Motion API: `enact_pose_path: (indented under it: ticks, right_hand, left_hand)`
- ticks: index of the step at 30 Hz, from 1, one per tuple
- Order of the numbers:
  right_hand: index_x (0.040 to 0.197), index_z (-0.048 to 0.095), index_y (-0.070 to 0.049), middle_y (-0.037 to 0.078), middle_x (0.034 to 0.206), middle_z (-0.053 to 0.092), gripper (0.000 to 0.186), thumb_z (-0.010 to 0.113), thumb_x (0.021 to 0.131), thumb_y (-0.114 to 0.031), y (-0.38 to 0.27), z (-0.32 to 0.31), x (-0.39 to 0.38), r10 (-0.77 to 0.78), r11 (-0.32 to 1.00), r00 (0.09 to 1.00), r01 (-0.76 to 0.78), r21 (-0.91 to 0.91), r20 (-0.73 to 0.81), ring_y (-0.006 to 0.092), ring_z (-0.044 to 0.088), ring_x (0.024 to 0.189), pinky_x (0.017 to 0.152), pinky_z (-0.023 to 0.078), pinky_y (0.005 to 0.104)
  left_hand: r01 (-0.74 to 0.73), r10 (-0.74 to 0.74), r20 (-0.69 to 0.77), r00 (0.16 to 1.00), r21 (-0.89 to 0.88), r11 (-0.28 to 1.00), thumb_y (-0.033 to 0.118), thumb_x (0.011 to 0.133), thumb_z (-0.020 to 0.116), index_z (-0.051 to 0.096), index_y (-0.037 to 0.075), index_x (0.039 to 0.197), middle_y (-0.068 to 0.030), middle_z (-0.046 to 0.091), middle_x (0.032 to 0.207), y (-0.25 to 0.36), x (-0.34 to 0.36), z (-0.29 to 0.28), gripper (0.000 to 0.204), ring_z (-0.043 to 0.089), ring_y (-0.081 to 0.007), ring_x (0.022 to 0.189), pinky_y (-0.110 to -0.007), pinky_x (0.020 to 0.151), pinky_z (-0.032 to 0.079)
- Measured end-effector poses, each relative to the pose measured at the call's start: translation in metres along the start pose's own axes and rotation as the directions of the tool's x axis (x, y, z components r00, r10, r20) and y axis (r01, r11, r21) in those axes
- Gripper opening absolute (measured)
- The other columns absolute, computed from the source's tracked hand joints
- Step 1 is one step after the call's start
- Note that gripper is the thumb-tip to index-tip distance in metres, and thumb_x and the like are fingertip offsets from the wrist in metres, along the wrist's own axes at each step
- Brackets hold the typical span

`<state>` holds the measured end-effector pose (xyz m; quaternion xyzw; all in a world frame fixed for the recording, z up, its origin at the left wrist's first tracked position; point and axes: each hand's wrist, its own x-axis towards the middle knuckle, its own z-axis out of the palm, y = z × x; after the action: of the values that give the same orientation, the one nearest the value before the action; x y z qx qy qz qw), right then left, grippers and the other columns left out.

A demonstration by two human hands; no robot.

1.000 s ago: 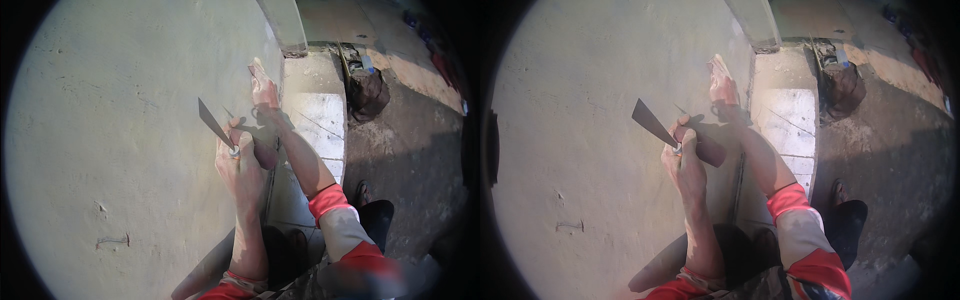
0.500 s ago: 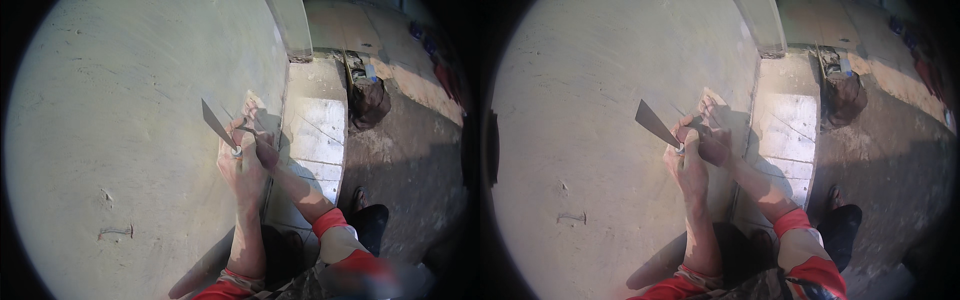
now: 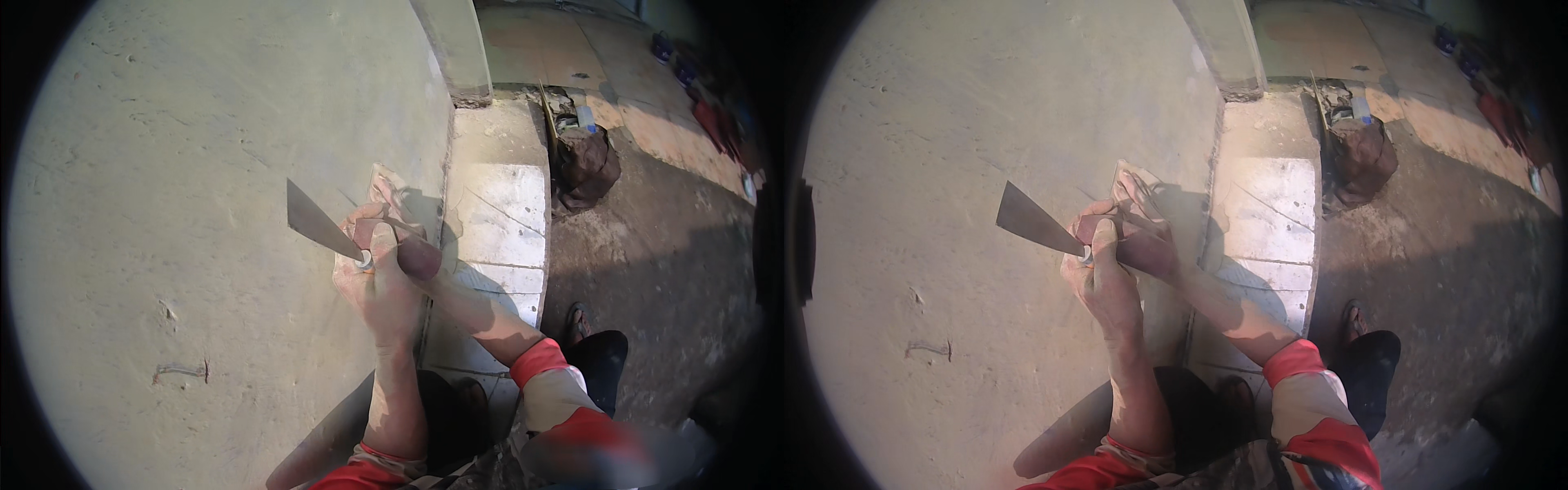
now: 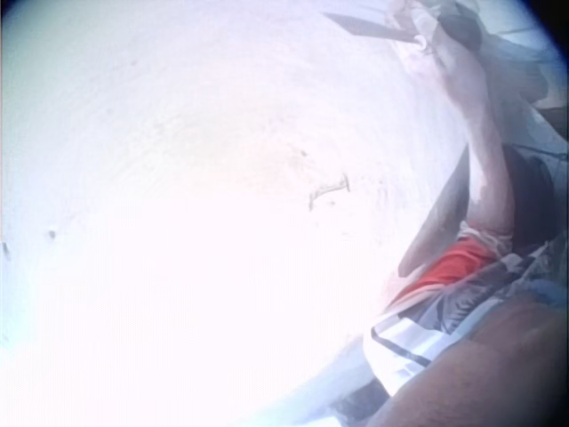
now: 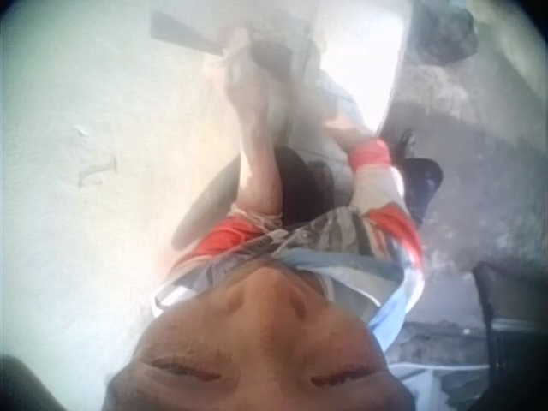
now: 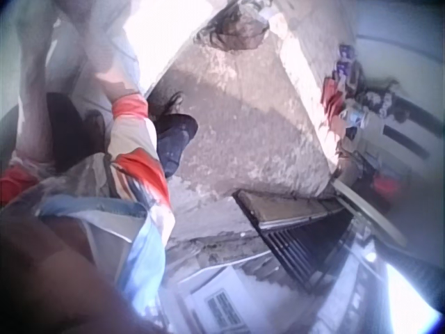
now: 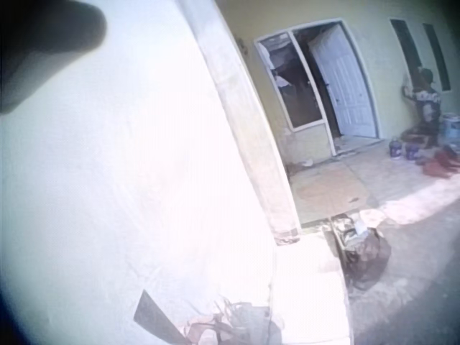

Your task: The person smooths a wall surface using a scraper in the right hand and a sanding block in the left hand. They work along the lower edge and upward, alternating between scraping and rubbing motions to even the surface.

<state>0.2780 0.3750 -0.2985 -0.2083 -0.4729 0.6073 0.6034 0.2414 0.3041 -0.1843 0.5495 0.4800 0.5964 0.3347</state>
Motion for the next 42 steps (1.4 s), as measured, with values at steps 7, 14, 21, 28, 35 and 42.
enact_pose_path:
  ticks: [7, 14, 21, 28, 35, 42]
  right_hand:
    - [0.148, 0.046, 0.002, 0.011, 0.141, 0.056, 0.050, 0.062, 0.103, -0.015, 0.001, 0.007, 0.020, -0.316, 0.905, 0.925, 0.227, -0.360, -0.212, 0.0185, 0.054, 0.127, 0.117, 0.038, 0.0340]
    - [0.164, 0.030, -0.001, 0.012, 0.171, 0.029, 0.057, 0.048, 0.112, -0.018, -0.025, 0.001, 0.083, -0.325, 0.923, 0.870, 0.376, 0.075, -0.370, 0.0275, 0.029, 0.158, 0.127, 0.027, 0.0378]
    - [0.159, 0.039, 0.001, 0.017, 0.162, 0.046, 0.051, 0.046, 0.111, -0.014, 0.019, -0.026, 0.092, -0.544, 0.839, 0.799, 0.528, -0.134, -0.257, 0.0247, 0.045, 0.149, 0.122, 0.034, 0.0382]
    - [0.143, 0.056, 0.008, 0.026, 0.155, 0.050, 0.040, 0.054, 0.106, -0.006, -0.100, -0.038, 0.148, -0.682, 0.649, 0.661, 0.348, -0.677, -0.314, 0.0402, 0.052, 0.142, 0.116, 0.045, 0.0415]
    - [0.141, 0.058, 0.007, 0.024, 0.152, 0.054, 0.040, 0.057, 0.102, -0.003, -0.104, -0.040, 0.159, -0.752, 0.543, 0.605, 0.346, -0.765, -0.261, 0.0395, 0.053, 0.141, 0.113, 0.048, 0.0421]
    - [0.143, 0.058, 0.006, 0.024, 0.153, 0.054, 0.041, 0.055, 0.104, -0.007, -0.086, -0.040, 0.147, -0.741, 0.510, 0.638, 0.334, -0.793, -0.207, 0.0379, 0.049, 0.145, 0.119, 0.042, 0.0427]
  left_hand:
    - [-0.003, 0.003, -0.021, 1.000, -0.002, 1.000, 0.014, 0.098, 0.059, 0.071, -0.004, 0.112, -0.0014, 0.064, 0.081, -0.005, 0.001, -0.007, 0.026, 0.052, -0.0043, 0.063, -0.021, 0.053, 0.035]
    - [0.037, -0.037, 0.005, 0.999, -0.029, 0.999, 0.016, 0.098, 0.060, 0.071, -0.002, 0.112, 0.0009, 0.062, 0.081, 0.003, 0.002, -0.018, 0.026, 0.049, -0.0039, 0.061, -0.022, 0.051, 0.033]
    - [0.022, -0.022, 0.010, 1.000, -0.031, 0.999, 0.015, 0.096, 0.059, 0.070, -0.003, 0.113, 0.0004, 0.061, 0.080, -0.007, 0.006, -0.005, 0.028, 0.045, -0.0020, 0.058, -0.020, 0.048, 0.028]
    - [-0.097, 0.096, -0.033, 0.995, -0.033, 0.995, 0.014, 0.095, 0.057, 0.069, -0.003, 0.109, -0.0037, 0.065, 0.083, -0.002, 0.007, -0.007, 0.025, 0.048, -0.0039, 0.060, -0.021, 0.048, 0.030]
    - [-0.143, 0.144, -0.020, 0.989, 0.037, 0.989, 0.012, 0.095, 0.057, 0.068, -0.005, 0.104, -0.0108, 0.067, 0.101, -0.009, 0.006, -0.015, 0.022, 0.057, -0.0093, 0.077, -0.025, 0.064, 0.043]
    - [-0.068, 0.055, 0.065, 0.996, 0.216, 0.974, 0.007, 0.096, 0.056, 0.067, -0.009, 0.119, -0.0208, 0.069, 0.116, -0.016, 0.010, -0.013, 0.030, 0.067, -0.0290, 0.101, -0.039, 0.092, 0.052]
